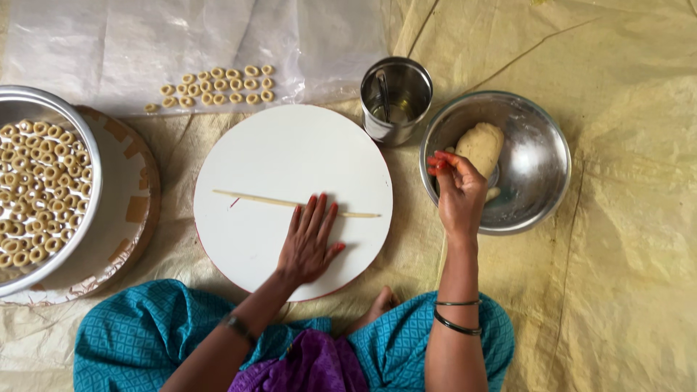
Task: The person rolls a small piece of dough into a long, thin rope on a white circular board. They then shape the rope into a ring and place it on a tray with other finished rings.
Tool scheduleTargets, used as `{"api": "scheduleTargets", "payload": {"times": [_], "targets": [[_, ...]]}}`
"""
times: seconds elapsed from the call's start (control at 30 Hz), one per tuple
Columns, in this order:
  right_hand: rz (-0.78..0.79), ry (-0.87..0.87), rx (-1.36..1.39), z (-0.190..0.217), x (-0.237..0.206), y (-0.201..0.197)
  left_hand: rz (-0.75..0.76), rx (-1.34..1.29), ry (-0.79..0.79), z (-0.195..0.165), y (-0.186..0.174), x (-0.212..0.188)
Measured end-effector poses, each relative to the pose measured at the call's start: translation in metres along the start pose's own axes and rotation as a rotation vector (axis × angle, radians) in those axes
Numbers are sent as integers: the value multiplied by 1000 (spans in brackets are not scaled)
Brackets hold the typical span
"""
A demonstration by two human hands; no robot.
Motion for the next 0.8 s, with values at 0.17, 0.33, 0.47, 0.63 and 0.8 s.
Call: {"api": "scheduleTargets", "payload": {"times": [0.17,0.33,0.47,0.63,0.8], "targets": [[-22,-8,-3,7,-5,-3,90,58,-15,-22,10,-37],[-42,0,-7,7,-5,-5,59,-8,-64,-19,11,23],[-34,-2,19,2,-1,-3,27,-7,-191,7,-2,104],[-41,31,34,-6,1,-2,-11,-60,-275,30,-22,154],[-47,18,71,-6,3,-2,27,20,-114,11,-12,118]]}}
Point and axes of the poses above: each hand's wrist, its own x-axis towards the middle knuckle, its own y-axis out of the palm, z = x × y, the point moved 7 cm from there along x, towards the middle knuckle, and after that the axes turned 13 degrees about z, right-handed, at the moved point
